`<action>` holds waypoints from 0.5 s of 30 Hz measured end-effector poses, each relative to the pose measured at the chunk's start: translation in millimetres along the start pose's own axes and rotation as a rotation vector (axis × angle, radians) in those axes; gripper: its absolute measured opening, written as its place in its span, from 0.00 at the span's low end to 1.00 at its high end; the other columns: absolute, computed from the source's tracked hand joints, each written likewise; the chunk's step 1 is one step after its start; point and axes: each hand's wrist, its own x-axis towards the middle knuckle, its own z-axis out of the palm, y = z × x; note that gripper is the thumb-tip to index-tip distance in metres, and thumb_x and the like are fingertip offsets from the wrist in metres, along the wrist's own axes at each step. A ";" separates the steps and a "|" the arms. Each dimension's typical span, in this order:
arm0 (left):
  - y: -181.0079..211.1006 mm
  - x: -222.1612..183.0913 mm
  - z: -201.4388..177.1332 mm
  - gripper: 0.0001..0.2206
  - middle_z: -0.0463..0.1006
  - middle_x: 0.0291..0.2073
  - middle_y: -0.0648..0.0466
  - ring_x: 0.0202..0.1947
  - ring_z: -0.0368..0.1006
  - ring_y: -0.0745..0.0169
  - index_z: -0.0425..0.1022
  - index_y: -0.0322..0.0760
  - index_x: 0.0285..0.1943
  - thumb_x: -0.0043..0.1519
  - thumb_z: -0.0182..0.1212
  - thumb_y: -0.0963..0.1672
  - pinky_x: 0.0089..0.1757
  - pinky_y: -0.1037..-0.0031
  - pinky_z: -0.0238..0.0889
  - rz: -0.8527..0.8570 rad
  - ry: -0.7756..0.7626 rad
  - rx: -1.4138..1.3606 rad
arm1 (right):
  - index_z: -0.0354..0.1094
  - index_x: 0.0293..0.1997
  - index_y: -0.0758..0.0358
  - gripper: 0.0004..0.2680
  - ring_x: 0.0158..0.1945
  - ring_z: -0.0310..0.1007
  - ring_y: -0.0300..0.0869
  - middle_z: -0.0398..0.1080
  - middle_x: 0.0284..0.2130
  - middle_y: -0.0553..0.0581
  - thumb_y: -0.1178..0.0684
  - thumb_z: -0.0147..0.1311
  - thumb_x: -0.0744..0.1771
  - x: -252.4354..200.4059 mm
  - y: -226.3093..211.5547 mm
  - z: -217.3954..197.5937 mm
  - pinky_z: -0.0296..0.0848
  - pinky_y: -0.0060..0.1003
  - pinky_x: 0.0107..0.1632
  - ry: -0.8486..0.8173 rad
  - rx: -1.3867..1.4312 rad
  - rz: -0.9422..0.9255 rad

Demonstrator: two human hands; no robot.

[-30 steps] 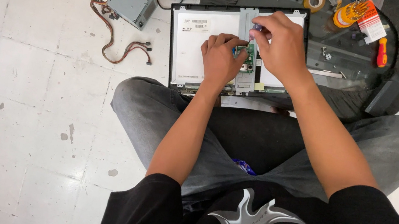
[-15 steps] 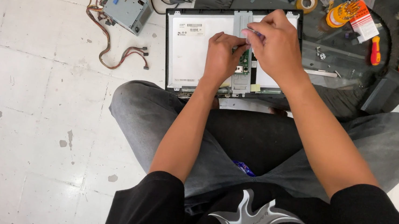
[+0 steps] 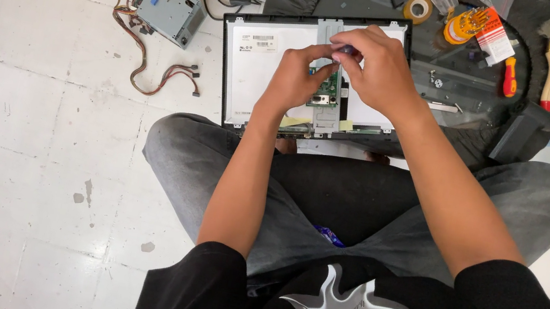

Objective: The person is reassembling a computer monitor by screwing in the internal circuit board and then snapping on the back cover.

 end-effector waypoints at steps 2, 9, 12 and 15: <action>2.3 2.3 0.1 0.12 0.86 0.46 0.54 0.49 0.82 0.58 0.80 0.38 0.55 0.63 0.66 0.42 0.50 0.71 0.70 -0.017 0.043 -0.004 | 0.72 0.54 0.68 0.08 0.47 0.70 0.53 0.78 0.43 0.60 0.64 0.57 0.69 1.7 3.7 -0.4 0.71 0.47 0.45 -0.039 -0.025 0.011; 9.6 3.7 4.0 0.06 0.82 0.30 0.58 0.34 0.76 0.63 0.76 0.40 0.36 0.52 0.68 0.41 0.38 0.71 0.68 -0.167 0.191 0.048 | 0.78 0.49 0.69 0.06 0.40 0.71 0.49 0.66 0.41 0.60 0.60 0.67 0.69 0.9 -0.2 7.7 0.71 0.42 0.45 0.085 -0.034 -0.007; 18.1 3.2 4.7 0.08 0.81 0.28 0.58 0.31 0.76 0.64 0.71 0.41 0.33 0.52 0.68 0.41 0.35 0.72 0.68 -0.195 0.217 0.019 | 0.78 0.50 0.70 0.06 0.37 0.73 0.47 0.66 0.35 0.59 0.62 0.65 0.69 -2.2 -1.7 11.6 0.73 0.40 0.43 0.128 0.037 0.028; 9.0 2.1 5.6 0.10 0.81 0.38 0.58 0.41 0.77 0.61 0.74 0.41 0.42 0.56 0.71 0.40 0.45 0.71 0.68 -0.009 0.205 -0.022 | 0.78 0.49 0.69 0.05 0.37 0.75 0.48 0.66 0.35 0.59 0.62 0.64 0.69 -4.6 -2.5 11.2 0.76 0.38 0.43 0.167 0.066 0.049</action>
